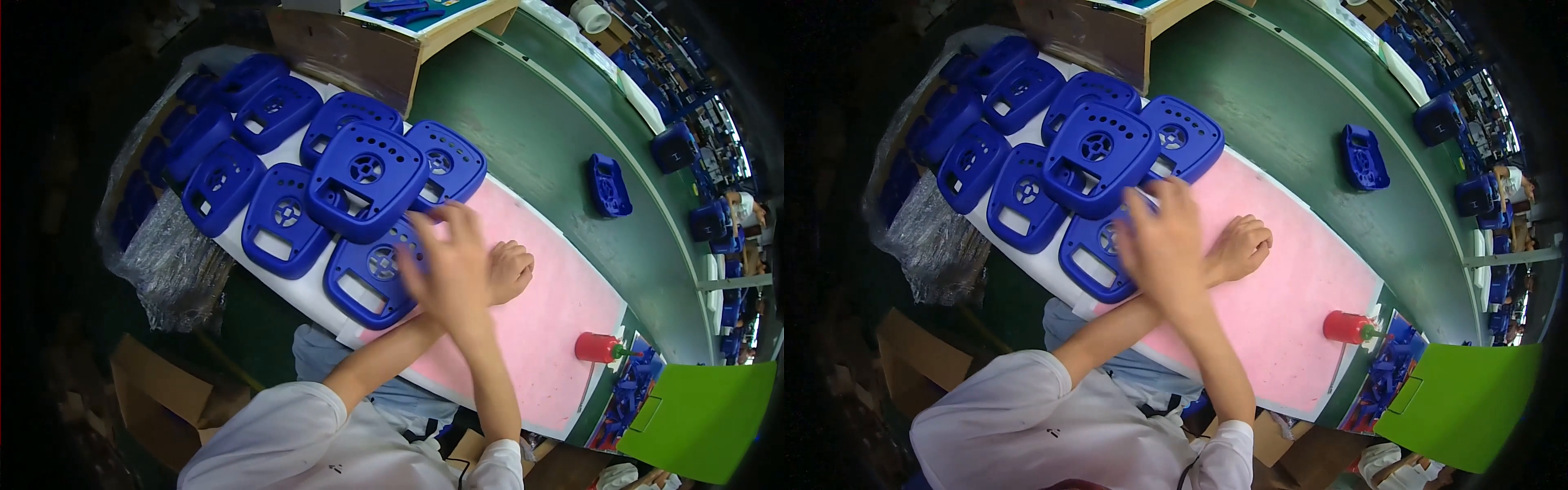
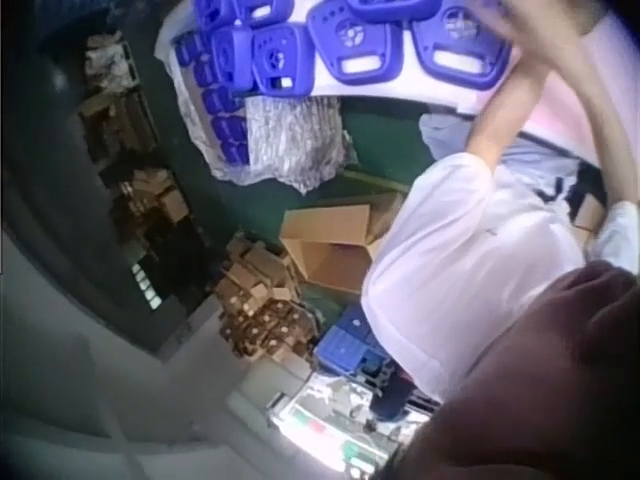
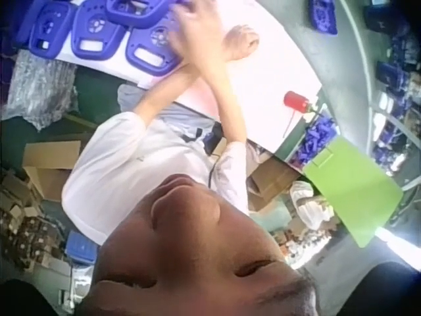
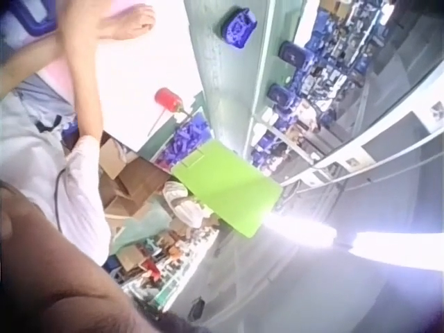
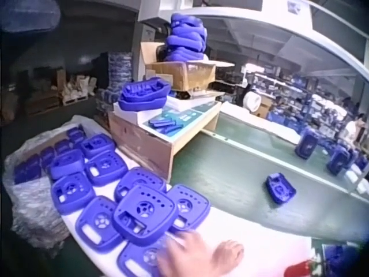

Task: The person applies glue from a bottle to plastic housings, then attaches small blue components to them by hand.

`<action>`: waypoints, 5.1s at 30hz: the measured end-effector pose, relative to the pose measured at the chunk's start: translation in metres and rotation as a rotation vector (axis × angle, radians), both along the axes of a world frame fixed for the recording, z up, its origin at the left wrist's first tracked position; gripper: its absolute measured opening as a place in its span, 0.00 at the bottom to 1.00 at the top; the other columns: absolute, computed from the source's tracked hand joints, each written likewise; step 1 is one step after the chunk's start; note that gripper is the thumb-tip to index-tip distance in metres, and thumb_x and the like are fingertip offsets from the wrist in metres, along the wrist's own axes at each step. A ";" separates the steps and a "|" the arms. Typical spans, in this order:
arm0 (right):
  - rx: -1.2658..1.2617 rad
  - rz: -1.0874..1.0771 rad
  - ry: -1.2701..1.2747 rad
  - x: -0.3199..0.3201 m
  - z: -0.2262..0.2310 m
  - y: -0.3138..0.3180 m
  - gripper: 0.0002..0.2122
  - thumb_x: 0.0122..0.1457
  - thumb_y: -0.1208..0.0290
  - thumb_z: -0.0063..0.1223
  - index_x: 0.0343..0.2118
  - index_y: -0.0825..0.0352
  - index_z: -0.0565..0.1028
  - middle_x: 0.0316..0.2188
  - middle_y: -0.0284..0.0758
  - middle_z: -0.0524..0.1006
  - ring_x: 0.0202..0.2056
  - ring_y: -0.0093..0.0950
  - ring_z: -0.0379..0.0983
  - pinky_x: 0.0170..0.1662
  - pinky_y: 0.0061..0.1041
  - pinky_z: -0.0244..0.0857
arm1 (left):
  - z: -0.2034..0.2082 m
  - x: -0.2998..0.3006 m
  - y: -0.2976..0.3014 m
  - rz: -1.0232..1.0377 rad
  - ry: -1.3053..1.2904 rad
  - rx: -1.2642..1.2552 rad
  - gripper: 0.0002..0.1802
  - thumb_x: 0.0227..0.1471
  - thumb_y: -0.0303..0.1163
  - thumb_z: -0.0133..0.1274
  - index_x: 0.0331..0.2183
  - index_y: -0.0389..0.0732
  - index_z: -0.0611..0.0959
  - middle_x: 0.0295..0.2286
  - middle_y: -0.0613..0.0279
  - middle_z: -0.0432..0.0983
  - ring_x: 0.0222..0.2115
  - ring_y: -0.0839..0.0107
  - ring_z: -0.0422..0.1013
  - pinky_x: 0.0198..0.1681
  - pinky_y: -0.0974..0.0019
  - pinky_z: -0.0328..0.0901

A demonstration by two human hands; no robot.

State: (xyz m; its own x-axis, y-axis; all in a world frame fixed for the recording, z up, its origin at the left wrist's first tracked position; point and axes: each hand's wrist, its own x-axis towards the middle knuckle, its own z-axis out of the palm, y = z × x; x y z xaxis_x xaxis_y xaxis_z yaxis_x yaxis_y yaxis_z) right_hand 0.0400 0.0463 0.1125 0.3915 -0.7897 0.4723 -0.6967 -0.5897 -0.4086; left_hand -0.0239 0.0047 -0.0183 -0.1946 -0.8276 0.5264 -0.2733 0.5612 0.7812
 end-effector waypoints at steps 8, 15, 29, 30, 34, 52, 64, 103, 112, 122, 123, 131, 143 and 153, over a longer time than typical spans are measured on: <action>0.000 0.045 0.301 0.090 -0.043 -0.023 0.16 0.40 0.68 0.65 0.32 0.72 0.76 0.48 0.48 0.66 0.55 0.45 0.58 0.54 0.51 0.53 | -0.006 0.012 -0.004 -0.022 0.079 0.077 0.03 0.41 0.24 0.49 0.19 0.38 0.75 0.22 0.56 0.71 0.29 0.57 0.67 0.37 0.57 0.62; 0.081 0.253 -0.359 0.016 -0.003 -0.008 0.20 0.39 0.70 0.69 0.34 0.74 0.75 0.40 0.44 0.71 0.50 0.46 0.67 0.50 0.46 0.63 | -0.022 -0.005 -0.008 0.046 0.130 0.035 0.03 0.41 0.24 0.49 0.19 0.38 0.75 0.22 0.55 0.72 0.29 0.56 0.68 0.36 0.58 0.63; -0.086 0.120 -0.285 -0.134 0.015 0.105 0.17 0.36 0.71 0.71 0.30 0.72 0.78 0.34 0.37 0.75 0.50 0.46 0.68 0.57 0.50 0.59 | 0.024 0.043 0.010 -0.015 -0.069 -0.036 0.04 0.43 0.22 0.49 0.20 0.36 0.76 0.15 0.60 0.68 0.19 0.71 0.66 0.23 0.69 0.60; -0.109 0.100 -0.175 -0.140 0.017 0.113 0.16 0.35 0.73 0.71 0.29 0.72 0.79 0.33 0.36 0.76 0.50 0.45 0.69 0.57 0.51 0.59 | 0.023 0.042 0.008 -0.041 -0.003 0.035 0.04 0.44 0.22 0.48 0.20 0.35 0.76 0.15 0.60 0.68 0.19 0.72 0.66 0.23 0.69 0.60; -0.225 0.018 0.108 -0.154 0.009 0.137 0.12 0.37 0.76 0.66 0.28 0.70 0.80 0.34 0.32 0.77 0.50 0.38 0.70 0.57 0.53 0.60 | 0.019 0.031 0.000 -0.143 0.245 0.329 0.06 0.47 0.22 0.47 0.21 0.34 0.77 0.16 0.60 0.69 0.19 0.76 0.66 0.22 0.71 0.60; -0.132 0.077 0.628 -0.175 0.021 0.165 0.14 0.47 0.77 0.48 0.38 0.75 0.77 0.44 0.38 0.75 0.54 0.29 0.67 0.57 0.39 0.62 | 0.007 0.025 -0.013 -0.116 0.420 0.510 0.10 0.50 0.22 0.45 0.24 0.34 0.80 0.15 0.66 0.69 0.16 0.81 0.64 0.18 0.76 0.57; -0.010 0.114 0.321 -0.173 0.045 0.169 0.11 0.47 0.73 0.59 0.31 0.74 0.76 0.36 0.39 0.72 0.50 0.45 0.69 0.53 0.44 0.65 | 0.012 0.030 -0.013 -0.146 0.440 0.576 0.10 0.50 0.25 0.45 0.23 0.34 0.80 0.16 0.67 0.67 0.17 0.80 0.64 0.19 0.76 0.58; -0.241 0.146 -2.993 -0.299 -0.114 0.057 0.33 0.46 0.48 0.60 0.46 0.74 0.68 0.45 0.48 0.72 0.49 0.44 0.70 0.49 0.40 0.70 | 0.000 0.021 -0.017 -0.402 0.426 0.448 0.12 0.46 0.14 0.47 0.35 0.34 0.79 0.33 0.62 0.74 0.34 0.76 0.71 0.40 0.74 0.65; 0.046 -0.080 -2.391 -0.286 -0.132 0.027 0.32 0.46 0.52 0.64 0.51 0.64 0.64 0.45 0.39 0.71 0.45 0.38 0.69 0.47 0.37 0.67 | 0.018 0.014 -0.009 -0.512 0.372 0.606 0.20 0.46 0.12 0.39 0.41 0.32 0.77 0.40 0.57 0.74 0.43 0.71 0.70 0.49 0.70 0.65; 0.114 -0.285 -1.976 -0.262 -0.124 0.021 0.31 0.52 0.49 0.57 0.53 0.63 0.62 0.47 0.41 0.70 0.47 0.38 0.69 0.49 0.39 0.67 | 0.013 0.016 -0.015 -0.507 0.518 0.686 0.22 0.52 0.15 0.38 0.51 0.32 0.67 0.49 0.48 0.69 0.51 0.64 0.65 0.56 0.65 0.60; 0.119 -0.289 -1.891 -0.261 -0.123 0.021 0.30 0.52 0.50 0.58 0.53 0.64 0.62 0.48 0.43 0.69 0.48 0.39 0.68 0.51 0.41 0.66 | 0.011 0.016 -0.015 -0.498 0.519 0.691 0.22 0.52 0.15 0.38 0.51 0.32 0.67 0.49 0.48 0.69 0.51 0.64 0.65 0.56 0.65 0.60; 0.122 -0.288 -1.784 -0.248 -0.124 0.016 0.22 0.55 0.64 0.59 0.49 0.67 0.65 0.45 0.45 0.73 0.46 0.37 0.72 0.48 0.37 0.71 | 0.009 0.016 -0.013 -0.506 0.476 0.690 0.20 0.53 0.17 0.38 0.48 0.30 0.71 0.48 0.51 0.70 0.50 0.66 0.66 0.55 0.66 0.60; 0.051 -0.366 -1.611 -0.241 -0.121 0.013 0.21 0.54 0.68 0.60 0.48 0.68 0.67 0.43 0.42 0.74 0.43 0.34 0.74 0.44 0.33 0.73 | 0.007 0.014 -0.013 -0.531 0.469 0.676 0.19 0.52 0.16 0.38 0.46 0.31 0.72 0.45 0.53 0.72 0.48 0.68 0.67 0.54 0.67 0.61; 0.066 -0.390 -1.550 -0.241 -0.122 0.014 0.23 0.54 0.63 0.60 0.49 0.68 0.66 0.43 0.44 0.73 0.45 0.36 0.72 0.49 0.34 0.69 | 0.005 0.015 -0.014 -0.520 0.466 0.674 0.18 0.52 0.16 0.38 0.45 0.31 0.73 0.45 0.53 0.72 0.48 0.68 0.68 0.54 0.66 0.61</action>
State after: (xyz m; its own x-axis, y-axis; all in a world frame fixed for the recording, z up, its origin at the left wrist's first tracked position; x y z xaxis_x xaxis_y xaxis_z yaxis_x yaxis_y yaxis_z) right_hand -0.2012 0.0605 -0.0095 -0.6328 -0.7564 0.1660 0.2996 -0.4367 -0.8482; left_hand -0.0087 -0.0093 -0.0131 -0.5135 -0.8533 0.0904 0.3013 -0.0807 0.9501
